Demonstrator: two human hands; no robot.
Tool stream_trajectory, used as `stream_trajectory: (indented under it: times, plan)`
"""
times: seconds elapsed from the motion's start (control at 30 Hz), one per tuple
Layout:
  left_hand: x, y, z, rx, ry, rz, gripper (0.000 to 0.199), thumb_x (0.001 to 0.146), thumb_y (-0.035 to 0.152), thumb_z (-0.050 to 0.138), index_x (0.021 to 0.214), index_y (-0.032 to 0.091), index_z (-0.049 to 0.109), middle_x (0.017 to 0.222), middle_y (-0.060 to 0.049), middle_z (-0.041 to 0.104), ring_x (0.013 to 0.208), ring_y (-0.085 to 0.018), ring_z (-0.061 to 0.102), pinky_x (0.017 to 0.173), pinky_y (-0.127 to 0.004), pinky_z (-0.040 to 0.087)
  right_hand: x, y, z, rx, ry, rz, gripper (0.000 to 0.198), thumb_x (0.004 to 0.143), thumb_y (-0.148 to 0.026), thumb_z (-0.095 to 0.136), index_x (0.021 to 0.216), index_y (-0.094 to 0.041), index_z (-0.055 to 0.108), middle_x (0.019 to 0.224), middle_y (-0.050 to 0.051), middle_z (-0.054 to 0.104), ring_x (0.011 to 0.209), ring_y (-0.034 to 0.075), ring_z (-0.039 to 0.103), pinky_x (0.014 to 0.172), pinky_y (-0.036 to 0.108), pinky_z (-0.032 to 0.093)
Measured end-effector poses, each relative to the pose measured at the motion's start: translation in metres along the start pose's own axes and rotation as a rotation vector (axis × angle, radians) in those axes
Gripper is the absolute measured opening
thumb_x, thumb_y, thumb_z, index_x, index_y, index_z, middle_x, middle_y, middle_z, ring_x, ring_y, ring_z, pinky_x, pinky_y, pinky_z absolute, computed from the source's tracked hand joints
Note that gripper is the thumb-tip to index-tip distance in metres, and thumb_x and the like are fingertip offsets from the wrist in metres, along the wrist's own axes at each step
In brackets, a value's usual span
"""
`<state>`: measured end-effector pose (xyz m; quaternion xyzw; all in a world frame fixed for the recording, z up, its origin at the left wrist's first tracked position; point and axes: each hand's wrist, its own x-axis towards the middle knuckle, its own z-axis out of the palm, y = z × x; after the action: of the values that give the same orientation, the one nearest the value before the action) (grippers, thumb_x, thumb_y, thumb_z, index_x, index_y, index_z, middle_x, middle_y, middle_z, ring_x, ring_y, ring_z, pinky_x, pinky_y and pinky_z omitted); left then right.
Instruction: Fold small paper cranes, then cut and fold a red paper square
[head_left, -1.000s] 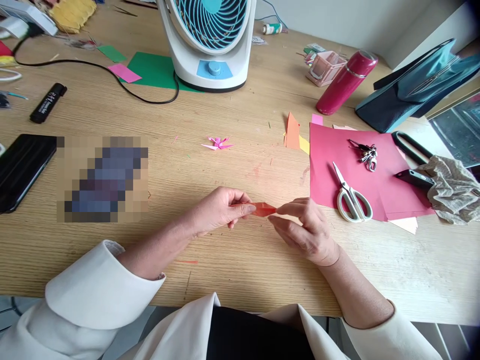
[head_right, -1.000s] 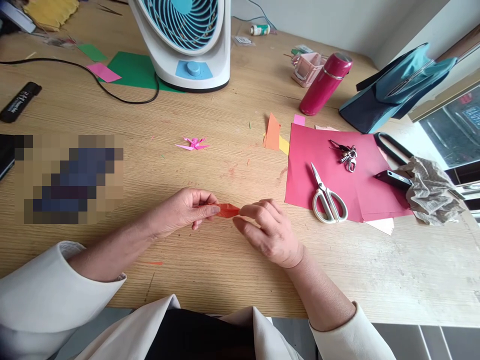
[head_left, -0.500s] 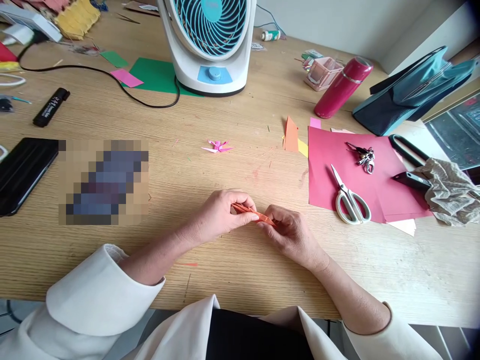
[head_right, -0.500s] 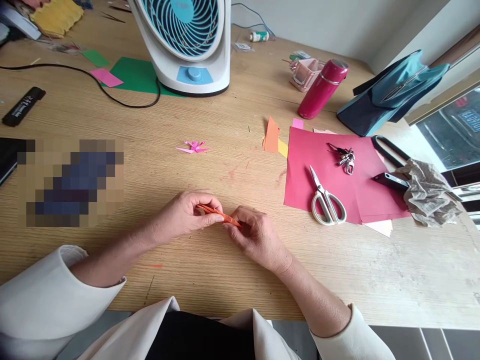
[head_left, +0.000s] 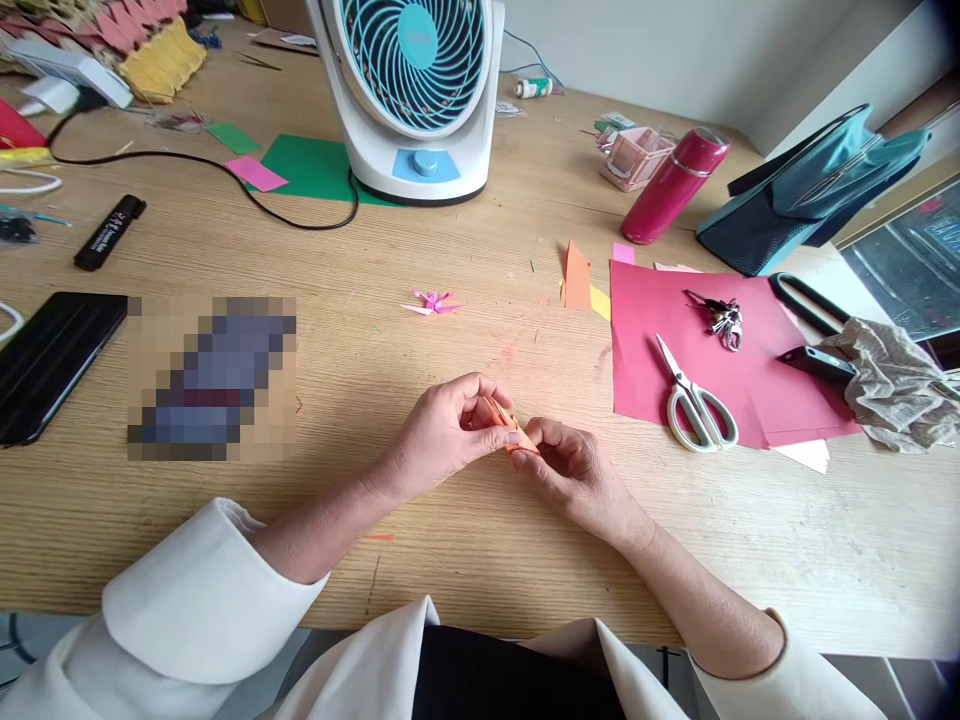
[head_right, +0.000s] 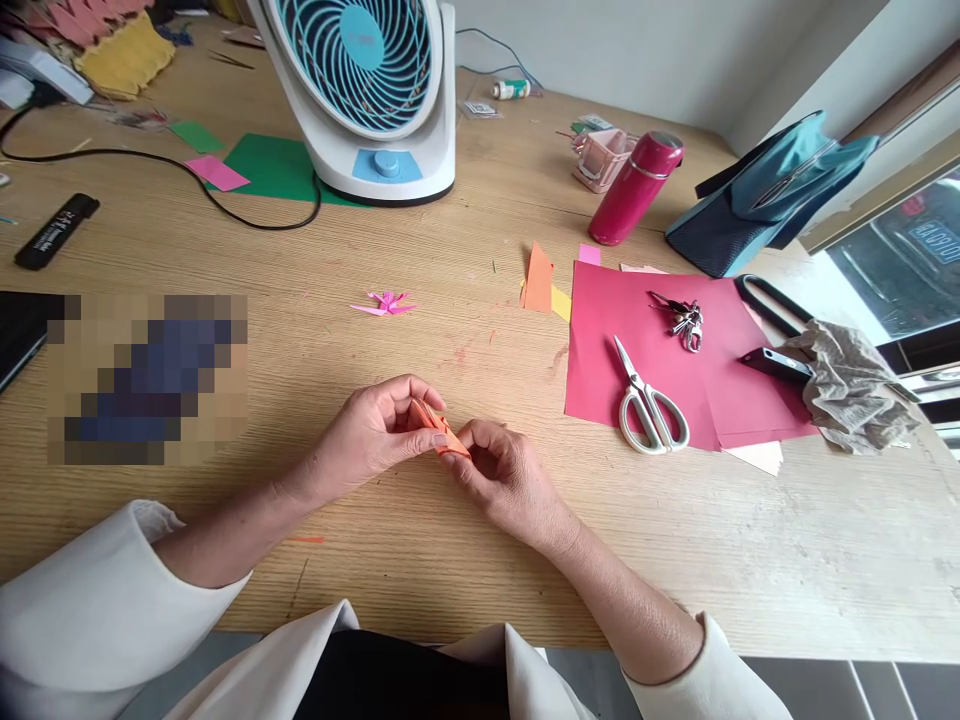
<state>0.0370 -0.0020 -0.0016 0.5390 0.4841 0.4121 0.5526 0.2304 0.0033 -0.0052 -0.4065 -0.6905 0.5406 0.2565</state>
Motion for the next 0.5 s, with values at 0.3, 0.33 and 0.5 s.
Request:
stream_trajectory:
  times: [0.3, 0.33, 0.5]
  plan:
    - [0.0, -0.0033, 0.0018, -0.109, -0.048, -0.04, 0.027, 0.074, 0.029, 0.079, 0.092, 0.015, 0.064, 0.074, -0.002, 0.073, 0.066, -0.013, 0.066, 0.062, -0.022, 0.05, 0.0004, 0.0031, 0.0028, 0.058, 0.018, -0.035, 0.025, 0.091, -0.035, 0.065, 0.074, -0.017, 0.061, 0.069, -0.001, 0.055, 0.065, 0.011, 0.047, 0.06, 0.024, 0.037]
    - [0.0002, -0.0036, 0.002, -0.13, -0.055, -0.056, 0.025, 0.075, 0.03, 0.079, 0.089, 0.014, 0.066, 0.072, -0.001, 0.071, 0.063, -0.011, 0.063, 0.059, -0.021, 0.048, 0.0003, 0.0041, 0.0036, 0.063, 0.03, -0.042, 0.025, 0.092, -0.035, 0.065, 0.074, -0.017, 0.061, 0.069, -0.001, 0.055, 0.064, 0.011, 0.047, 0.06, 0.024, 0.036]
    - [-0.0008, -0.0043, 0.0044, -0.165, -0.065, -0.111, 0.02, 0.076, 0.031, 0.077, 0.074, 0.012, 0.072, 0.069, -0.002, 0.068, 0.057, -0.008, 0.052, 0.052, -0.02, 0.042, -0.0003, 0.0069, 0.0076, 0.002, 0.09, -0.08, 0.02, 0.088, -0.027, 0.069, 0.074, -0.017, 0.062, 0.067, -0.002, 0.054, 0.062, 0.01, 0.046, 0.059, 0.024, 0.035]
